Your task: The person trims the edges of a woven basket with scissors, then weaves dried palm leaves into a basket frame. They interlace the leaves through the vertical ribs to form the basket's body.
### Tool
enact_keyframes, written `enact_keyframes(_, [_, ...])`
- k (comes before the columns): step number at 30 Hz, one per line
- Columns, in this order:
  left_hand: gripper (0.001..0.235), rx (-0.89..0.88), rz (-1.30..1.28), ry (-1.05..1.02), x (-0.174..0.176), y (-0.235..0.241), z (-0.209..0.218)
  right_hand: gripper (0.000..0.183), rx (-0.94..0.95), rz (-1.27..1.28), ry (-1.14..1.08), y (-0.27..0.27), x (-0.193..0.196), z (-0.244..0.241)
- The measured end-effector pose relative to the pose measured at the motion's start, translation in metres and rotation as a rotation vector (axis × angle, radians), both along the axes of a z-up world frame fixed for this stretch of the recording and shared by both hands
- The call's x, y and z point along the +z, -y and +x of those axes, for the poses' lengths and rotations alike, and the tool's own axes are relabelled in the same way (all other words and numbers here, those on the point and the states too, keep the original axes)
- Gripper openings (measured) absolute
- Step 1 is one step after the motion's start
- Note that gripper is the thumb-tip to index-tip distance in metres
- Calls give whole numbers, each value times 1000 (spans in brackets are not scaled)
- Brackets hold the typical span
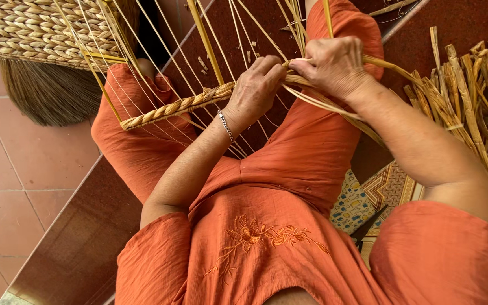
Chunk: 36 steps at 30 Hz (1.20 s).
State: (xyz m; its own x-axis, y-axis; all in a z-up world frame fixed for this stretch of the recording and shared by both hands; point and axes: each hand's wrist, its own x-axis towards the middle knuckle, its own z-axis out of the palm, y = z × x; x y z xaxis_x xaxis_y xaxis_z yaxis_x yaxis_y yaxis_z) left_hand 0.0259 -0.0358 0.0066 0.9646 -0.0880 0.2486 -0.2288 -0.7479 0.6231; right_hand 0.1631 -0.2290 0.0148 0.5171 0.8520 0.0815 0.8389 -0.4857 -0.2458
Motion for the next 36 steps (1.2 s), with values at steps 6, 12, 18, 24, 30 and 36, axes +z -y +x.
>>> enact_keyframes(6, [17,259,-307,-400,-26,-10,30,60,-57,-32,-417,21,-15,-16])
enact_keyframes(12, [11,373,-271,-579,-49,-9,51,58,-413,-262,-1081,29,0,-27])
enact_keyframes(18, [50,397,-192,-264,-57,1,51,42,-105,244,-287,63,26,-35])
enact_keyframes(24, [107,488,-112,-126,-47,4,45,55,22,190,105,67,44,-56])
enact_keyframes(30, [60,463,125,-136,-45,7,45,17,-6,-2,65,62,42,-59])
enact_keyframes(36, [8,217,-396,-629,-19,-35,76,11,-74,174,-325,66,48,-45])
